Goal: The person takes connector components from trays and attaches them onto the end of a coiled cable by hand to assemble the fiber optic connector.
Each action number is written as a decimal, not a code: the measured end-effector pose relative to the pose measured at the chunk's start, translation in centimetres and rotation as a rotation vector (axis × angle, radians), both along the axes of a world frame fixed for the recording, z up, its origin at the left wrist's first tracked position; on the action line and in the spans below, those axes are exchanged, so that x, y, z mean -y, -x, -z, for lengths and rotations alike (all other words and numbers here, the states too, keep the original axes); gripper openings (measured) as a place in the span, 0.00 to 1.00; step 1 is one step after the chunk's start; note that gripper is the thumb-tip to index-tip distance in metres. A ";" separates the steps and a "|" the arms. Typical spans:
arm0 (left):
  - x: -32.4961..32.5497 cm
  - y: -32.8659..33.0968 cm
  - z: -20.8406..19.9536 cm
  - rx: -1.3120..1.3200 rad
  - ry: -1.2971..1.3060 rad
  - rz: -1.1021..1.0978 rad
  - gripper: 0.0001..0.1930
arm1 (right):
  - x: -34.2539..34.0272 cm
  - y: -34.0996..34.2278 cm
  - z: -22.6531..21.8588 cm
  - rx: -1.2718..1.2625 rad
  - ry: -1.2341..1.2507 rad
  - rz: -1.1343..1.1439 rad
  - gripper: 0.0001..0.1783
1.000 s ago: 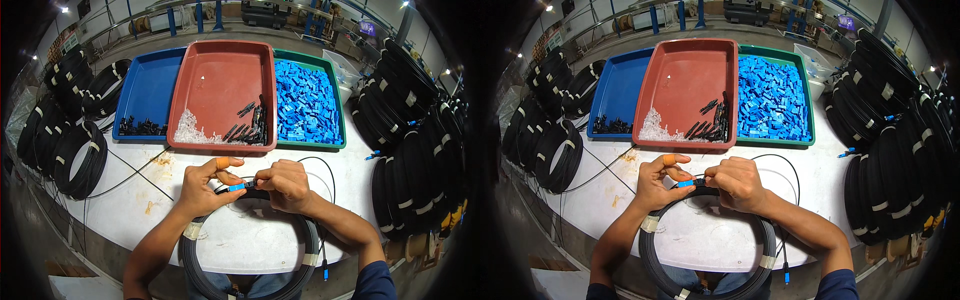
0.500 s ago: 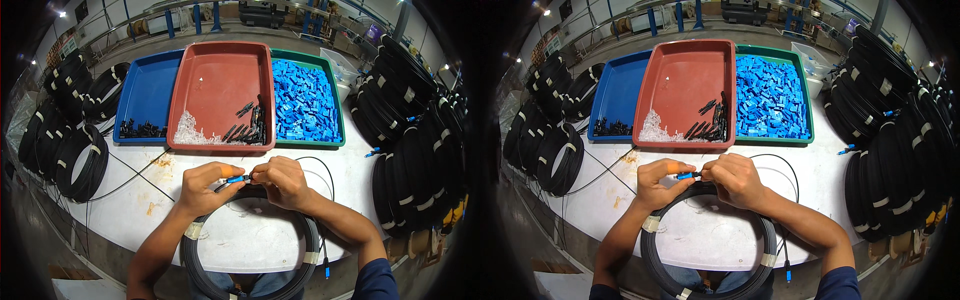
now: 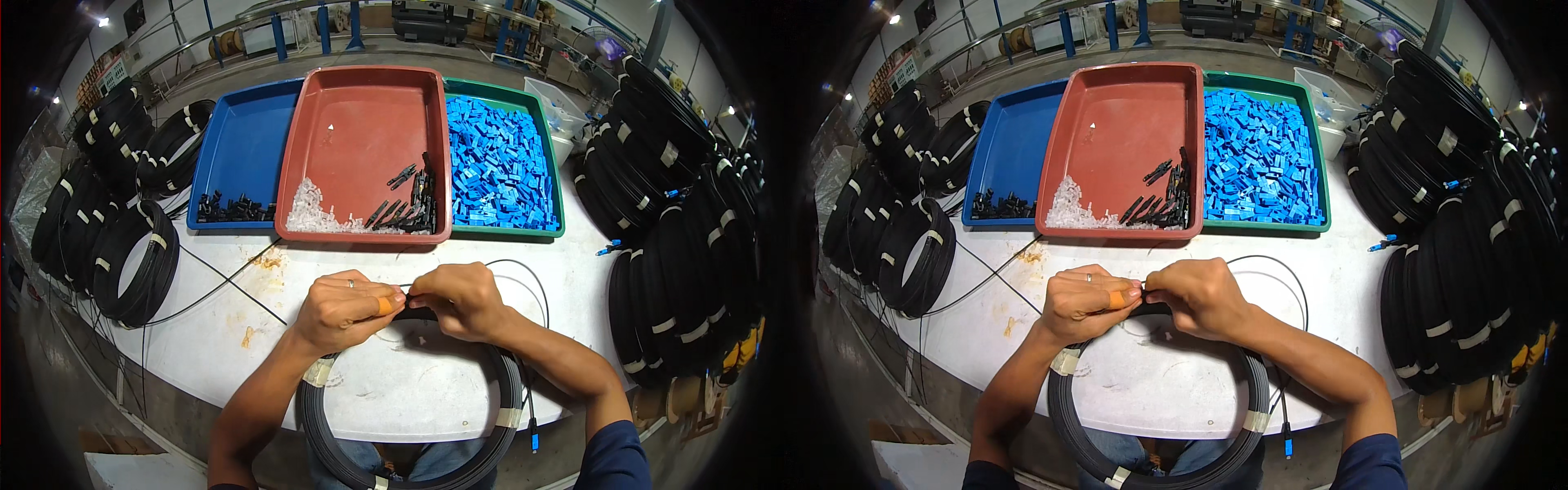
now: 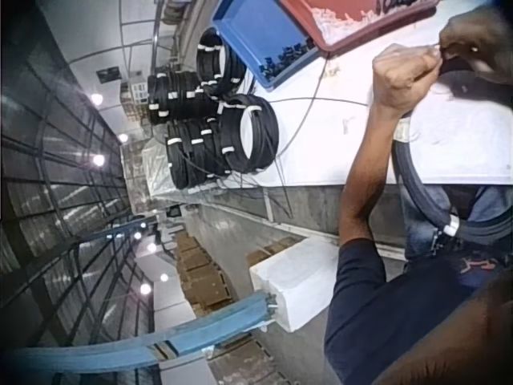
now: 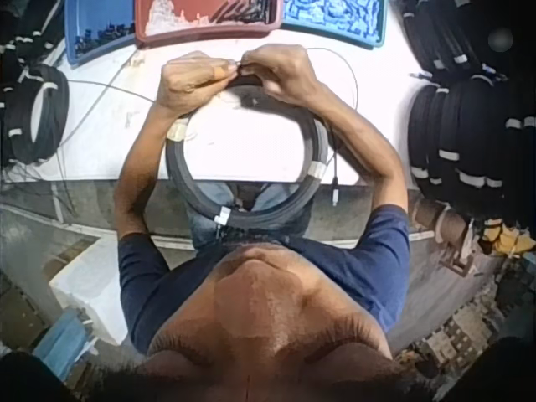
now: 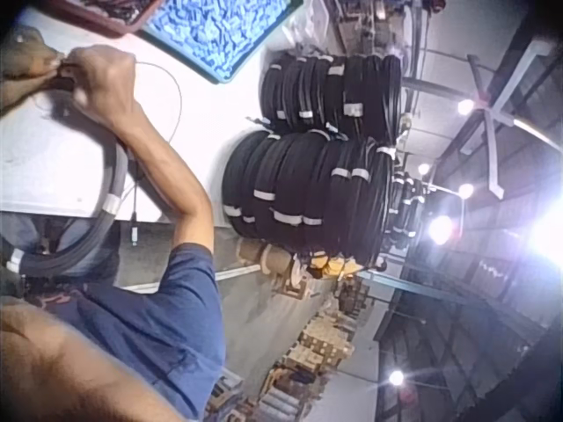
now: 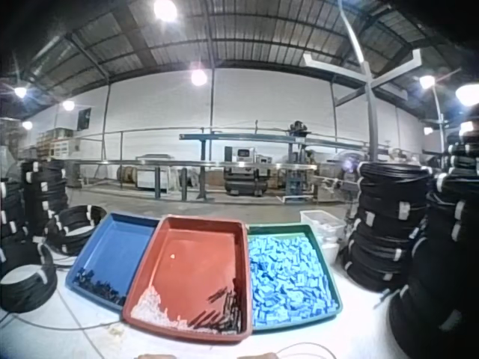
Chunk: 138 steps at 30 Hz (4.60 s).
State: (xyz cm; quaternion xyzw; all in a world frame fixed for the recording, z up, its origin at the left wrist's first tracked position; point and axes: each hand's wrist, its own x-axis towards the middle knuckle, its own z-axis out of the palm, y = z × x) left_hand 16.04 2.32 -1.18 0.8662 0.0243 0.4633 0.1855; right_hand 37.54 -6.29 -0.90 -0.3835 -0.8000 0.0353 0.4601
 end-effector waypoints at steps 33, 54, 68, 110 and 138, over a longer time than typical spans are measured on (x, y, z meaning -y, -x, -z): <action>0.5 0.0 -0.3 -0.081 0.118 -0.026 0.07 | -0.4 0.7 0.2 -0.081 0.146 0.048 0.10; 0.1 -0.3 -0.1 -0.073 0.116 -0.004 0.06 | -0.1 0.5 -0.2 0.027 0.050 0.067 0.09; 0.0 -0.4 0.0 -0.029 -0.035 0.011 0.05 | -0.2 0.6 0.4 -0.088 0.170 0.073 0.08; 0.1 -0.1 0.0 -0.036 0.027 0.010 0.04 | -0.1 0.7 0.1 -0.006 0.139 0.020 0.10; 0.0 -0.3 0.1 -0.011 0.035 0.009 0.04 | 0.0 0.5 -0.3 0.005 0.064 0.027 0.12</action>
